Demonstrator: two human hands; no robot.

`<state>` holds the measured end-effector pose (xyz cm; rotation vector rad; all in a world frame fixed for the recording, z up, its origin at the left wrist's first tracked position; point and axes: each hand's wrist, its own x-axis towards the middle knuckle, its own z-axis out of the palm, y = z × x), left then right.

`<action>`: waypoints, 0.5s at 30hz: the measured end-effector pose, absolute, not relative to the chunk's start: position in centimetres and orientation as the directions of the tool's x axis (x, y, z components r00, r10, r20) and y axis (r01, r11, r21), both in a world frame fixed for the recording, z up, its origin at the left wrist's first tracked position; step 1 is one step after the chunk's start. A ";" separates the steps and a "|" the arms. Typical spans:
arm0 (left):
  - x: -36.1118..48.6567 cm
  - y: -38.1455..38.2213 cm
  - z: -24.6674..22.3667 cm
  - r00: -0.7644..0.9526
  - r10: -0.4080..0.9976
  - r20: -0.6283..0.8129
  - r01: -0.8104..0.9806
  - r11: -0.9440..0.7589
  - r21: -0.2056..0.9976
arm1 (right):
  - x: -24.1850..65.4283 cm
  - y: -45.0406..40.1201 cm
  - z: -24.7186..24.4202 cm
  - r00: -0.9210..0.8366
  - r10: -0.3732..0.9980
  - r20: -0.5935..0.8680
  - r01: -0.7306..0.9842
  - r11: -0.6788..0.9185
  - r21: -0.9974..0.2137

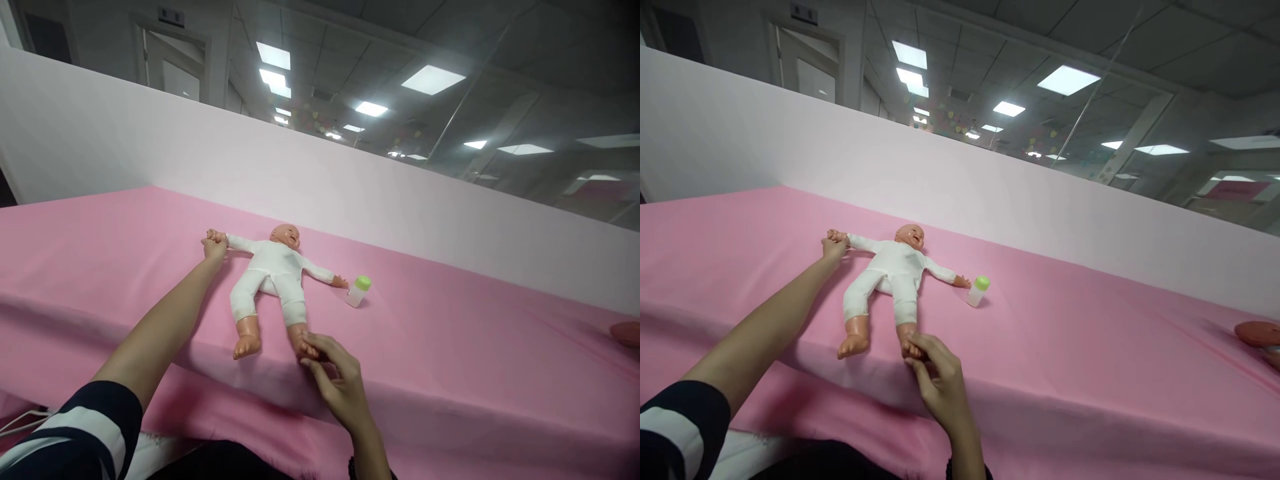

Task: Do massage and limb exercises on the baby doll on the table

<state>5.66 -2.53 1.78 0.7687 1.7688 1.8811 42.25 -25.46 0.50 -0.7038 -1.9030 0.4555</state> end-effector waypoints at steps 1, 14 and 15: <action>5.4 -2.4 1.7 -0.752 0.659 0.020 -0.008 -0.039 0.999 | 42.5 -25.6 -0.1 -0.333 0.648 0.685 0.274 0.762 -0.587; 11.7 -6.2 2.7 0.092 0.652 0.753 0.702 -0.579 0.415 | 36.4 -19.0 4.0 -0.169 0.757 0.631 0.185 0.653 -0.735; 11.7 -6.3 2.6 0.155 0.649 0.745 0.718 -0.592 0.366 | 35.7 -18.4 4.1 -0.175 0.766 0.618 0.172 0.642 -0.747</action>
